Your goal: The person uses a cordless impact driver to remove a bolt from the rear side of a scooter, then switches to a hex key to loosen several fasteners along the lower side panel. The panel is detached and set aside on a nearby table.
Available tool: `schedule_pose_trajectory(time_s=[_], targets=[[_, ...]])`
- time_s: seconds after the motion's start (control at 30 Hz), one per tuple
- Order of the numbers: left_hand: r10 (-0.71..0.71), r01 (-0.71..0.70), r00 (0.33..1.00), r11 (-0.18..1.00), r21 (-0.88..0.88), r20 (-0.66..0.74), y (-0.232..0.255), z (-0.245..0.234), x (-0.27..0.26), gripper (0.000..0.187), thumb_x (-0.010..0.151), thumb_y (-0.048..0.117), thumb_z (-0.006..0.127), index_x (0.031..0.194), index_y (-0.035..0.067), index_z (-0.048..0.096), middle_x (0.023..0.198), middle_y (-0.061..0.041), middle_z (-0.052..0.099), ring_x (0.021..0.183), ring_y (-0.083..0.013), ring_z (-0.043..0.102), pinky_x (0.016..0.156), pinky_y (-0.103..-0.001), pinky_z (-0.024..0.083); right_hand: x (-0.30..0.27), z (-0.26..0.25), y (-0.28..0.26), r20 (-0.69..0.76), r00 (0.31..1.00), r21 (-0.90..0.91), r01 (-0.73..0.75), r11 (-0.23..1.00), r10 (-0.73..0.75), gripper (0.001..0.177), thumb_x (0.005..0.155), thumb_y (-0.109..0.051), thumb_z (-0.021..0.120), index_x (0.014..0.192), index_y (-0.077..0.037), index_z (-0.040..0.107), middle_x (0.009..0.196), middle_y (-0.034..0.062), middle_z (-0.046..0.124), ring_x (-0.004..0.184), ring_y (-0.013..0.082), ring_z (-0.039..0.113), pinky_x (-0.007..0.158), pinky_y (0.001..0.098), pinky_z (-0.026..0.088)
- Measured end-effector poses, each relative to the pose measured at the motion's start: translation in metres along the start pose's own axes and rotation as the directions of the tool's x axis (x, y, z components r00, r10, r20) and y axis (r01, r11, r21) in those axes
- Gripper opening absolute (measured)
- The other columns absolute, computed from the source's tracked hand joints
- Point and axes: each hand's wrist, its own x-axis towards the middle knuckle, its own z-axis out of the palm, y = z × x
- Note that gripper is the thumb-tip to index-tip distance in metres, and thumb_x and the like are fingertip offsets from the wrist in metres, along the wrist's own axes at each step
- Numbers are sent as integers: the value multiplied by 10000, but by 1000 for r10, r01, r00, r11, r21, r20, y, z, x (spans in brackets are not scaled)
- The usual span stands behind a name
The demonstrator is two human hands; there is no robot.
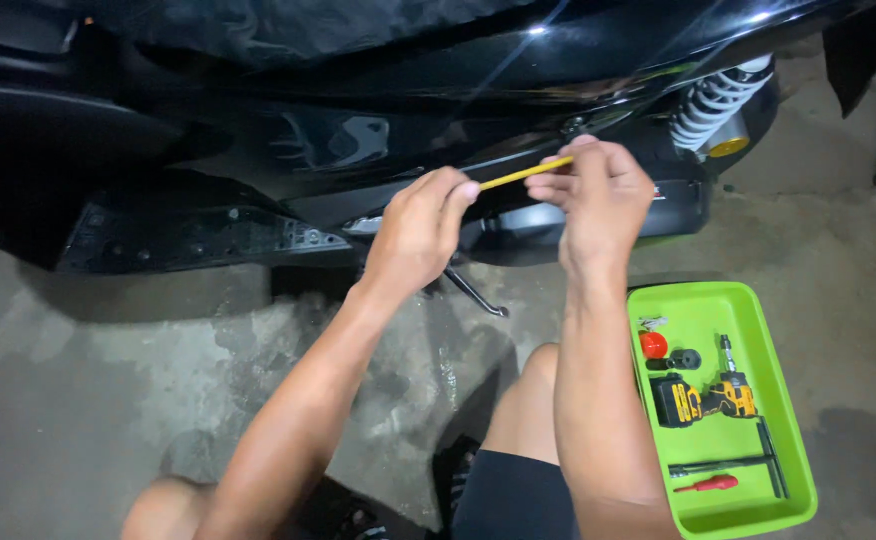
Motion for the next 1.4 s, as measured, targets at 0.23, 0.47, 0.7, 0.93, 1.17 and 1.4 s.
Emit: schedule_pose_trajectory(time_s=[0.23, 0.47, 0.7, 0.93, 1.17, 1.4], targets=[[-225, 224, 974, 970, -94, 2, -19, 19, -10, 199, 1025, 192, 604, 1004, 7, 676, 737, -123, 631, 604, -219, 591, 606, -349, 481, -1, 6, 14, -22, 996, -53, 86, 995, -87, 211, 1025, -117, 641, 964, 76, 699, 853, 154, 737, 654, 188, 719, 617, 303, 641], [-226, 218, 973, 964, -154, -40, -27, 28, -8, 245, 1046, 241, 611, 978, 19, 691, 685, -51, 607, 619, -105, 522, 589, -297, 458, -2, 7, 11, -58, 992, -51, 110, 993, -113, 210, 1013, -111, 640, 992, 83, 715, 852, 151, 742, 664, 192, 733, 613, 310, 650], [-340, 331, 940, 888, -320, 30, -41, 36, -8, 333, 1065, 309, 582, 956, 11, 683, 635, 11, 519, 585, -64, 445, 525, -259, 376, -2, 10, 4, -81, 992, -142, 82, 986, -95, 241, 1015, -131, 647, 923, 82, 713, 767, 132, 721, 582, 188, 732, 540, 285, 619], [-508, 630, 737, 281, -724, 445, -58, 88, -13, 304, 1061, 326, 522, 1011, 38, 608, 738, 24, 508, 587, -68, 463, 487, -221, 351, -13, 18, -4, -64, 936, -515, 266, 815, -345, 249, 1022, -157, 652, 963, 59, 762, 715, 61, 710, 564, 99, 672, 511, 229, 529], [-511, 557, 736, 87, -826, 443, -80, 108, 0, 248, 1089, 297, 492, 1033, 61, 546, 785, -1, 533, 622, -91, 473, 502, -233, 361, -5, 13, 4, -10, 951, -439, 273, 856, -308, 281, 1043, -189, 634, 955, 48, 757, 772, 57, 741, 595, 82, 702, 544, 220, 576], [-456, 588, 698, -76, -806, 552, -90, 127, 0, 215, 1092, 274, 453, 1038, 82, 534, 747, 4, 504, 563, -82, 421, 401, -211, 280, 10, -13, 11, 228, 968, -330, 178, 927, -105, 320, 1100, -245, 577, 996, 33, 697, 867, 60, 732, 671, 75, 608, 565, 218, 454]])
